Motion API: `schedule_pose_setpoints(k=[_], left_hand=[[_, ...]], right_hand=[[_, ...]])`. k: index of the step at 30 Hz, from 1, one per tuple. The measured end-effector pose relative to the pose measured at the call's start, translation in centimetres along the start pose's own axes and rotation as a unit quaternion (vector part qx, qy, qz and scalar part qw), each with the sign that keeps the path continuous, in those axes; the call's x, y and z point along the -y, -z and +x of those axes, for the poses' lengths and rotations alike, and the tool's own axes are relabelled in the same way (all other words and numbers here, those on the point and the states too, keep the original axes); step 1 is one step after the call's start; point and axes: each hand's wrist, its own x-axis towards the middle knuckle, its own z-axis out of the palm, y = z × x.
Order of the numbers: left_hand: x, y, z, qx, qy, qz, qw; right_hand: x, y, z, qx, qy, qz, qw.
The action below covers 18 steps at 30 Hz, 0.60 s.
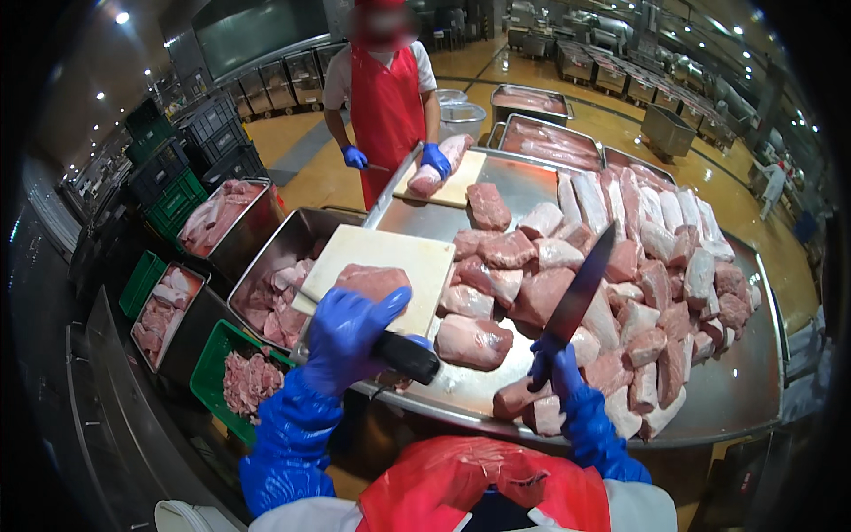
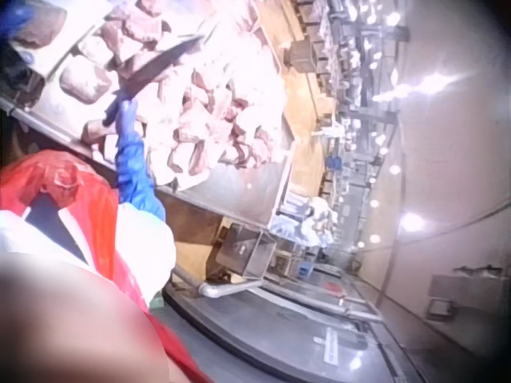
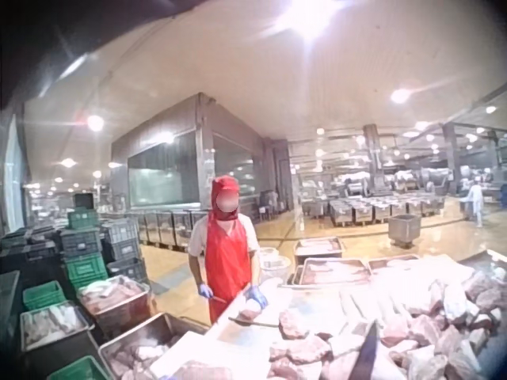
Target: The person cuts large pieces of raw meat on a white cutting board using a knife, then places the cut portions into a green basket. The person repeats this process with multiple pieces of meat throughout the clip.
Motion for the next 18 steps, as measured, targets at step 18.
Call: schedule_pose_setpoints(k=[18], left_hand=[[-7.2, -10.1, 2.1, 0.019, -0.352, -0.340, 0.872]], right_hand=[[15.1, -5.7, -1.3, 0.252, 0.115, -0.543, 0.793]])
